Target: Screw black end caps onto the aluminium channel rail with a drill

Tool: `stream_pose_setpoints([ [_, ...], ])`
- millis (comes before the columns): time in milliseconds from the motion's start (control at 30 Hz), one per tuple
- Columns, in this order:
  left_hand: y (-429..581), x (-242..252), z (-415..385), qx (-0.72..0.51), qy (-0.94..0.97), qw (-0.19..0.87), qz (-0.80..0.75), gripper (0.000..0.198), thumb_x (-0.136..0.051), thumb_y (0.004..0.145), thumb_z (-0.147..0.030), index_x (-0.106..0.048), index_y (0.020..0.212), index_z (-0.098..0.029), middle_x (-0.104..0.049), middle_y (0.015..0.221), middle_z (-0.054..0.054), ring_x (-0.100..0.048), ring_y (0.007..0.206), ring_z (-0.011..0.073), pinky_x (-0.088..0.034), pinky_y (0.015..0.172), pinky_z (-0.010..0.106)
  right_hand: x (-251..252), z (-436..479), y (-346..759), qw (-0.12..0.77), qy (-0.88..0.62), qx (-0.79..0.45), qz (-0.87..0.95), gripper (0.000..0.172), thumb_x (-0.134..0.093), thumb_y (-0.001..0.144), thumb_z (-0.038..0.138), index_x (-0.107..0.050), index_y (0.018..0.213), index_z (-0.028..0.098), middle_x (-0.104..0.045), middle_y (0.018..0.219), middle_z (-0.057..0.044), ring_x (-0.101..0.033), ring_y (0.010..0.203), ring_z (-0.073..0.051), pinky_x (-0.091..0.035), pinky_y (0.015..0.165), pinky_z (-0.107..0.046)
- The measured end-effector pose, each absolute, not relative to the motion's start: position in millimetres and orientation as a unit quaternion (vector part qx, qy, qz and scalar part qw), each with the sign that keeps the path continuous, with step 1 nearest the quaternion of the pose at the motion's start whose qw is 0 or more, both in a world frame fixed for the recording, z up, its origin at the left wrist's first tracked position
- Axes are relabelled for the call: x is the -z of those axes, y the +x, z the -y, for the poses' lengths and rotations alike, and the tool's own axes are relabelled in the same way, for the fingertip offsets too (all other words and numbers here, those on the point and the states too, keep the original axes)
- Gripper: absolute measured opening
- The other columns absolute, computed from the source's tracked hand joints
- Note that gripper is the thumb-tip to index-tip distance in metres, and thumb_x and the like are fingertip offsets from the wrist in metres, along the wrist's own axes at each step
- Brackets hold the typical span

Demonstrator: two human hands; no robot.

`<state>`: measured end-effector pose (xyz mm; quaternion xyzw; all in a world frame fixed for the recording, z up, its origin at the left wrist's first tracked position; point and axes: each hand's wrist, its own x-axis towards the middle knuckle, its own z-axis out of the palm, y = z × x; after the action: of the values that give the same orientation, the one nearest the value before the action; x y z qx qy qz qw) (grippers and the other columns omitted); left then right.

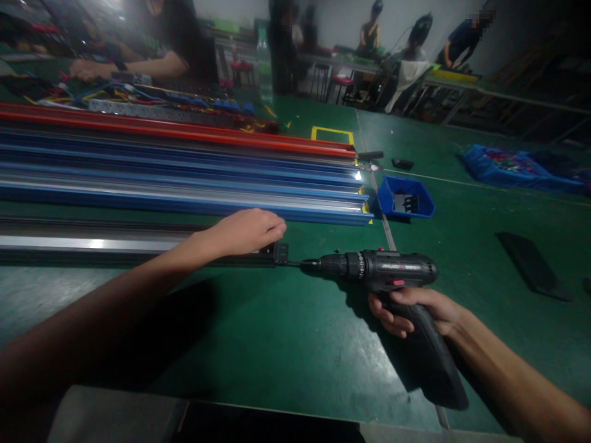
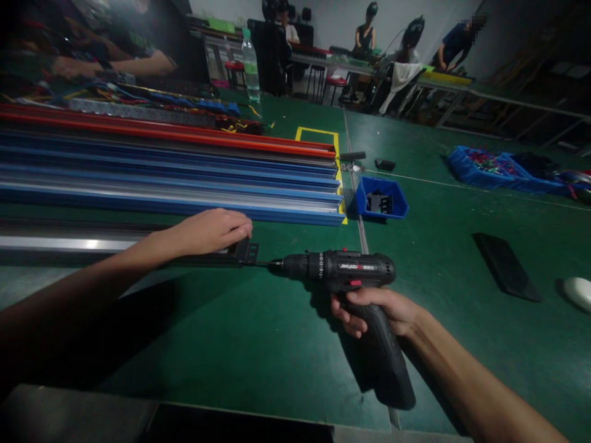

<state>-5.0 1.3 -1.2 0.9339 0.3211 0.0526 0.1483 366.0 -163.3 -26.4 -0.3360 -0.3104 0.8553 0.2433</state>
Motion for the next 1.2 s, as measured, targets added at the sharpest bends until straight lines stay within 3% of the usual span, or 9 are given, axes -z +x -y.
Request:
stream_pose_setpoints([
  [167,-6.0,2.1,-1.7,-0.052,0.933,0.150,-0.322,0.046,-0.035,0.107,-0.042,-0.072,0.091,-0.021,-0.073,0.093,0.005,-0.067,0.083,0.0204,-0.044,0.074,0.032,35.8,161.7,368.8,0.249,-0.274,-0.877,0.305,0.032,-0.073,0.096,0.035,-0.077,0.108,0.006,-0.064,0.085,-0.005,-0.047,0.055,-0.005,-0.053,0.062,-0.020],
  [600,-6.5,2.5,-1.7,-0.053,0.933,0.148,-0.324,0.046,-0.035,0.107,-0.043,-0.071,0.090,-0.021,-0.073,0.092,0.005,-0.067,0.082,0.0204,-0.043,0.071,0.032,27.6,163.7,365.4,0.247,-0.328,-0.862,0.297,0.029,-0.076,0.091,0.035,-0.079,0.101,0.008,-0.064,0.082,-0.005,-0.047,0.053,-0.008,-0.053,0.059,-0.023],
  [1200,-5.9,2.1,-2.0,-0.039,0.928,0.156,-0.335,0.047,-0.033,0.107,-0.044,-0.070,0.090,-0.021,-0.072,0.093,0.005,-0.066,0.084,0.0209,-0.044,0.075,0.033,37.8,161.4,368.0,0.257,-0.254,-0.885,0.295,0.029,-0.072,0.097,0.030,-0.077,0.109,0.004,-0.066,0.085,-0.005,-0.053,0.056,-0.005,-0.056,0.064,-0.020],
])
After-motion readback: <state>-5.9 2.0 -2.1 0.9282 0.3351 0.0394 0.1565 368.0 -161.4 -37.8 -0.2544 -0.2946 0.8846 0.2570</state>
